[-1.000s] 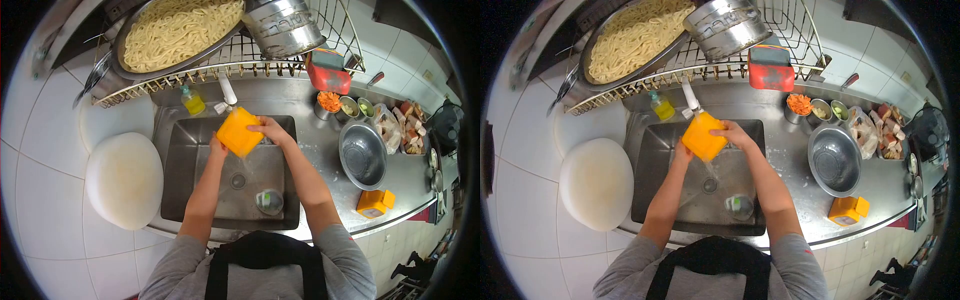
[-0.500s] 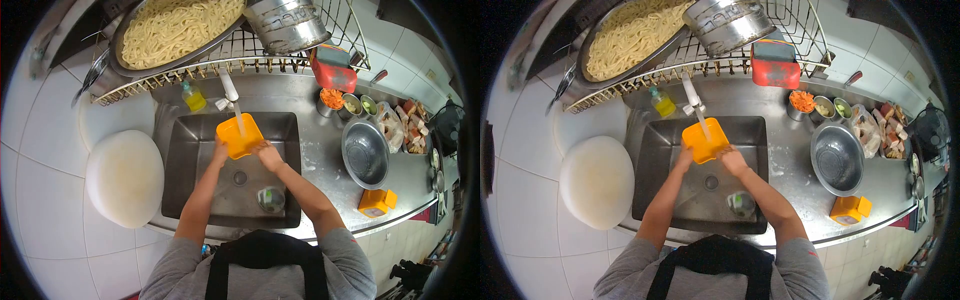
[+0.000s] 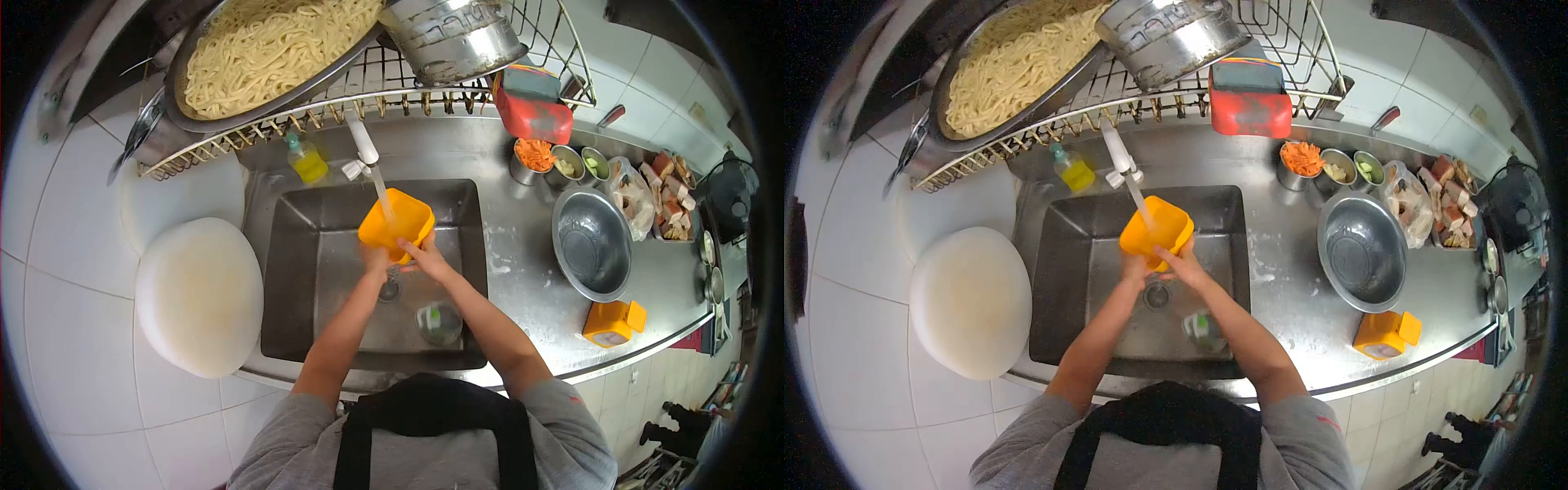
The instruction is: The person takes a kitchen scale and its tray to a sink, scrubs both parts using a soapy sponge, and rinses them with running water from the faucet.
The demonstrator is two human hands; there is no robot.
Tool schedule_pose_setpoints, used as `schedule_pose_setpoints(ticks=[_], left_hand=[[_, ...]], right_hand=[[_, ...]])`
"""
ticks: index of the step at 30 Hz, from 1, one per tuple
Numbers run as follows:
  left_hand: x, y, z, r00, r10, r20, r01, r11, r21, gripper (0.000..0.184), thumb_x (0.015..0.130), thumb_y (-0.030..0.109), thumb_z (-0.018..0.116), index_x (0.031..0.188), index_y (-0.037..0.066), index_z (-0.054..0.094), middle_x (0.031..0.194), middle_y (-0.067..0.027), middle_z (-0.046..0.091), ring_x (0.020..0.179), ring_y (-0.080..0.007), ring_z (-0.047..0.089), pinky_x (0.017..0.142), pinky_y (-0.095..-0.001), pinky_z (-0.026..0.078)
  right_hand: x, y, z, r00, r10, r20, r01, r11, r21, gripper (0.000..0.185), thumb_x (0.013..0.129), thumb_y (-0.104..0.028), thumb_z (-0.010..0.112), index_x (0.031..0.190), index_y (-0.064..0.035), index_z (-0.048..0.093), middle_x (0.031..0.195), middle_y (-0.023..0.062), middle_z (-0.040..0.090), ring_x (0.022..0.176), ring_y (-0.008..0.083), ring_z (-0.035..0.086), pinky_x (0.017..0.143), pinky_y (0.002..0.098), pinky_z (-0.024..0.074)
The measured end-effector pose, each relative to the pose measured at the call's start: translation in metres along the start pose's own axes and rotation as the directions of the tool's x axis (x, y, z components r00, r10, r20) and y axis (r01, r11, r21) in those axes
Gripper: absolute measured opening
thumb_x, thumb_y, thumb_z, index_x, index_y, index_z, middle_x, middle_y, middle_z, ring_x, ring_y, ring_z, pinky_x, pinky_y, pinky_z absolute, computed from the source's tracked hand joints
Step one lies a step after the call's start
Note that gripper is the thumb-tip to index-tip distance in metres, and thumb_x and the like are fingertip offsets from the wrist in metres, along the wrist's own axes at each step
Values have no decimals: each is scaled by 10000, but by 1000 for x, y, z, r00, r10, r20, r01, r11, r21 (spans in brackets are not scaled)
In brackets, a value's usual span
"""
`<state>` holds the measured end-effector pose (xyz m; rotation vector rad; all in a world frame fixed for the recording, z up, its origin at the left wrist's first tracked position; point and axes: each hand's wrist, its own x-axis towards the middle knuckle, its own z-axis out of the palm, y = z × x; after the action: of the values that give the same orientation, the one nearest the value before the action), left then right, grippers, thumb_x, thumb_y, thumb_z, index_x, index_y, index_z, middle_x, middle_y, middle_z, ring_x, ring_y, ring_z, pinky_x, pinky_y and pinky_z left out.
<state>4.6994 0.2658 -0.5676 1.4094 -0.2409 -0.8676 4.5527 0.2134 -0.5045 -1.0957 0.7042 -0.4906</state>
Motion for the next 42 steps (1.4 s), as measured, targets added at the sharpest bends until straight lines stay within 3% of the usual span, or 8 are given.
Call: schedule_pose_setpoints(ticks=[6, 9, 12, 18, 24, 30, 39, 42], left_hand=[[-4, 29, -23, 980, -155, -127, 187, 936, 299, 410, 867, 84, 639, 1247, 58, 488, 1037, -156, 674, 1008, -316, 671, 779, -440, 558], [30, 18, -50, 846, 355, 398, -517, 364, 775, 333, 873, 119, 642, 1174, 33, 527, 913, -196, 691, 910, -363, 688, 746, -443, 547], [23, 56, -30, 834, 493, 248, -480, 425, 768, 304, 901, 224, 623, 1101, 1, 574, 893, -221, 684, 916, -376, 673, 753, -467, 523], [38, 110, -18, 741, 5, 671, -671, 11, 741, 271, 946, 248, 533, 1045, 7, 607, 826, -200, 689, 822, -356, 691, 656, -443, 538], [13, 112, -12, 969, -115, 217, -159, 381, 911, 300, 959, 225, 498, 1161, 14, 563, 822, -182, 680, 686, -282, 704, 501, -414, 566], [-16, 85, -28, 974, -197, 114, 137, 906, 400, 503, 926, 125, 498, 1393, 86, 316, 1331, -158, 499, 1094, -277, 617, 750, -436, 588], [-26, 45, -10, 868, 262, 421, -382, 895, 230, 720, 872, 60, 495, 1506, 168, 171, 1357, -118, 441, 1256, -231, 470, 985, -350, 466], [-4, 48, -26, 979, 28, 200, -74, 972, 223, 657, 934, 130, 507, 1511, 179, 196, 1397, -114, 433, 1265, -237, 474, 1011, -353, 440]], right_hand=[[15, -15, -7, 983, 173, -60, -184, 939, -289, 722, 872, -75, 550, 1430, -112, 93, 1357, 233, 400, 1043, 419, 624, 563, 415, 628], [21, -28, -16, 967, 252, -46, -252, 904, -345, 654, 868, -73, 539, 1423, -77, 192, 1256, 212, 515, 1030, 412, 636, 556, 428, 623], [44, 7, -45, 966, 225, 128, -145, 880, -452, 559, 865, -131, 581, 1372, -47, 363, 1180, 172, 595, 1020, 351, 651, 575, 405, 619], [35, -30, -66, 942, 326, 86, -274, 889, -367, 414, 845, -290, 699, 1137, -6, 625, 1009, 79, 674, 820, 187, 674, 608, 282, 579], [69, 8, -58, 969, 97, -225, -145, 967, -207, 368, 881, -249, 669, 1147, -2, 605, 893, 85, 674, 677, 143, 654, 564, 277, 563], [29, 11, 20, 963, 117, -243, -127, 992, -24, 404, 934, -87, 550, 1331, -91, 477, 1110, 120, 629, 736, 191, 685, 591, 323, 601], [44, 66, -53, 927, 274, -256, -321, 933, -160, 310, 924, -60, 545, 1230, -22, 582, 1001, 110, 676, 732, 178, 686, 571, 283, 581], [56, 56, -27, 959, 174, -225, -195, 978, -76, 251, 932, -125, 579, 1133, 16, 630, 900, 111, 702, 677, 196, 701, 524, 300, 579]])
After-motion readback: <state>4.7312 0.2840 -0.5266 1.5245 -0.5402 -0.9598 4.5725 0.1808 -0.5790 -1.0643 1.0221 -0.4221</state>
